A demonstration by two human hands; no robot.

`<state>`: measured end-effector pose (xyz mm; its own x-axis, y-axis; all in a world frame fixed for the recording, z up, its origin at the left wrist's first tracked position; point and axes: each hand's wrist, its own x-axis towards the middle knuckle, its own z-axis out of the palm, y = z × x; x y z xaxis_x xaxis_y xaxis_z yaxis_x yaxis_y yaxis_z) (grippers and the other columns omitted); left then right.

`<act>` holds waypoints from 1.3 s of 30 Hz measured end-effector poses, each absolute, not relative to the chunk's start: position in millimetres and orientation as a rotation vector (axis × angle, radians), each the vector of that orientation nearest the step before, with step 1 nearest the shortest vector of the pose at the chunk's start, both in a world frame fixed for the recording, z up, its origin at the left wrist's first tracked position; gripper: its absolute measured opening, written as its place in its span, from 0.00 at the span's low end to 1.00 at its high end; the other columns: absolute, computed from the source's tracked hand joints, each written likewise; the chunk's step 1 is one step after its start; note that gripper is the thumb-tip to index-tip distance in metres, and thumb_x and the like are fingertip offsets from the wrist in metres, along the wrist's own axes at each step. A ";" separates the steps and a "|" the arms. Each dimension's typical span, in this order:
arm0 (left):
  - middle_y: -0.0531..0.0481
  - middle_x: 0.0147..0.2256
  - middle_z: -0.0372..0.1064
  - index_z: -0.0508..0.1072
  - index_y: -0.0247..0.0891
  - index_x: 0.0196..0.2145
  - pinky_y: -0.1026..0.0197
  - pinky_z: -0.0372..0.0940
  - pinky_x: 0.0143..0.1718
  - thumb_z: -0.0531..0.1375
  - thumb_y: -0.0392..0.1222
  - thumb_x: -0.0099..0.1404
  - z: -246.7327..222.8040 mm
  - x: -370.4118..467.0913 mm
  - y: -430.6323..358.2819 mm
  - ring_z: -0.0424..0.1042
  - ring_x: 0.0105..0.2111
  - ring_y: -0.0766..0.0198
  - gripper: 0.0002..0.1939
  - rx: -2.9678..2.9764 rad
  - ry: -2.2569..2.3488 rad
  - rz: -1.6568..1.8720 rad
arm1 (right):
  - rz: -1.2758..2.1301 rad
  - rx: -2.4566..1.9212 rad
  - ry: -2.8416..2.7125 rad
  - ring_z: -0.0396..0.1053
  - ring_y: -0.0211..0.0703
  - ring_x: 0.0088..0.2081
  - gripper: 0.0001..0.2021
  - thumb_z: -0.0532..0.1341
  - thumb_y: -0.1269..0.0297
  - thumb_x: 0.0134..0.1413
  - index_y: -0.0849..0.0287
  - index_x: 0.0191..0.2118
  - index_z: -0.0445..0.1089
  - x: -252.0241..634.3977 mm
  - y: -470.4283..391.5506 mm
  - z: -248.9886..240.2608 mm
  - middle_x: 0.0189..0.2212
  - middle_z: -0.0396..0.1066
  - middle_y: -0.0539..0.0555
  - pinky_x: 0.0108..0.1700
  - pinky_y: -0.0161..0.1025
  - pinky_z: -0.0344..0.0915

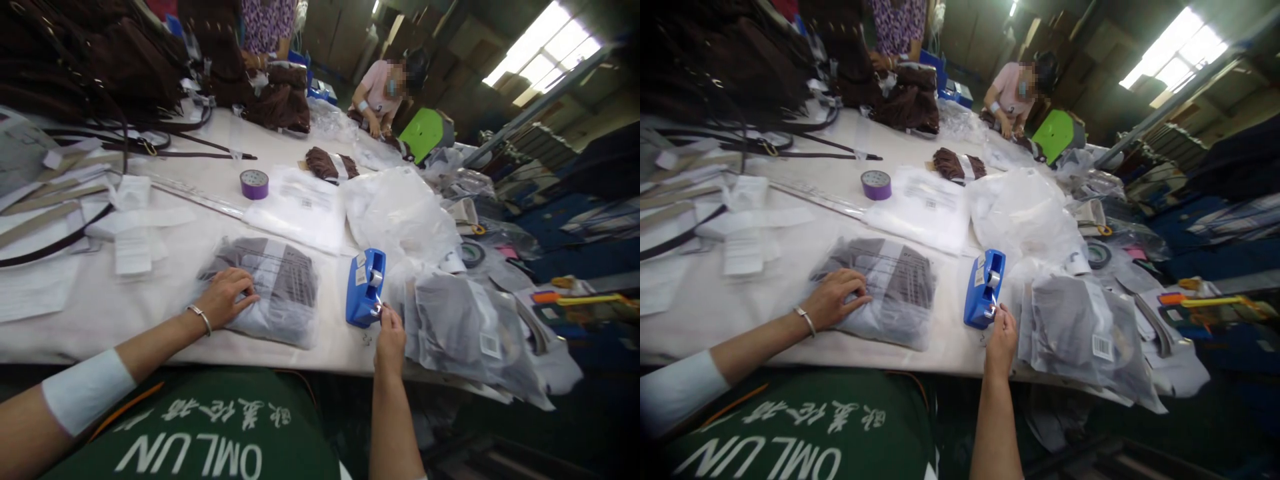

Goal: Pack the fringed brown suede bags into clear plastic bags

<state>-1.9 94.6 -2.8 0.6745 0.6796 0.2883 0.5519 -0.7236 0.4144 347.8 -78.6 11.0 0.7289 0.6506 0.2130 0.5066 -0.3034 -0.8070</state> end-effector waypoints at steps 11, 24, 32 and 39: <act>0.46 0.39 0.68 0.69 0.38 0.29 0.53 0.56 0.44 0.56 0.48 0.64 -6.1 -2.1 94.6 0.64 0.42 0.55 0.11 2.600 0.980 0.618 | -0.017 -1.995 -0.548 0.66 0.49 0.48 0.17 0.56 0.51 0.55 0.61 0.35 0.71 318.3 -110.6 -11.8 0.46 0.69 0.61 0.50 0.45 0.63; 0.47 0.37 0.68 0.69 0.37 0.29 0.53 0.54 0.44 0.58 0.47 0.63 -1.5 -0.9 91.4 0.64 0.42 0.56 0.10 2.540 0.999 0.642 | 0.077 -1.872 -0.583 0.70 0.46 0.42 0.32 0.59 0.54 0.53 0.61 0.61 0.52 305.4 -103.6 7.3 0.31 0.71 0.52 0.54 0.52 0.60; 0.48 0.37 0.67 0.68 0.36 0.29 0.53 0.53 0.44 0.61 0.45 0.62 -1.2 -2.8 90.4 0.63 0.42 0.56 0.10 2.458 1.000 0.628 | 0.200 -1.942 -0.854 0.69 0.47 0.40 0.33 0.60 0.55 0.53 0.57 0.62 0.50 275.6 -108.6 12.8 0.32 0.71 0.51 0.55 0.54 0.59; 0.47 0.37 0.67 0.68 0.36 0.29 0.52 0.53 0.44 0.61 0.46 0.62 -1.1 -2.4 90.8 0.62 0.42 0.55 0.10 2.461 1.005 0.627 | 0.694 -1.586 -2.137 0.66 0.45 0.40 0.31 0.58 0.64 0.56 0.51 0.64 0.47 223.2 15.1 42.7 0.32 0.70 0.50 0.53 0.50 0.58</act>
<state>-2.4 90.8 -1.1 0.6395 0.7271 0.2497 0.5436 -0.6574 0.5219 223.2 15.1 42.7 -0.2846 0.9585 0.0165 0.7659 0.2377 -0.5974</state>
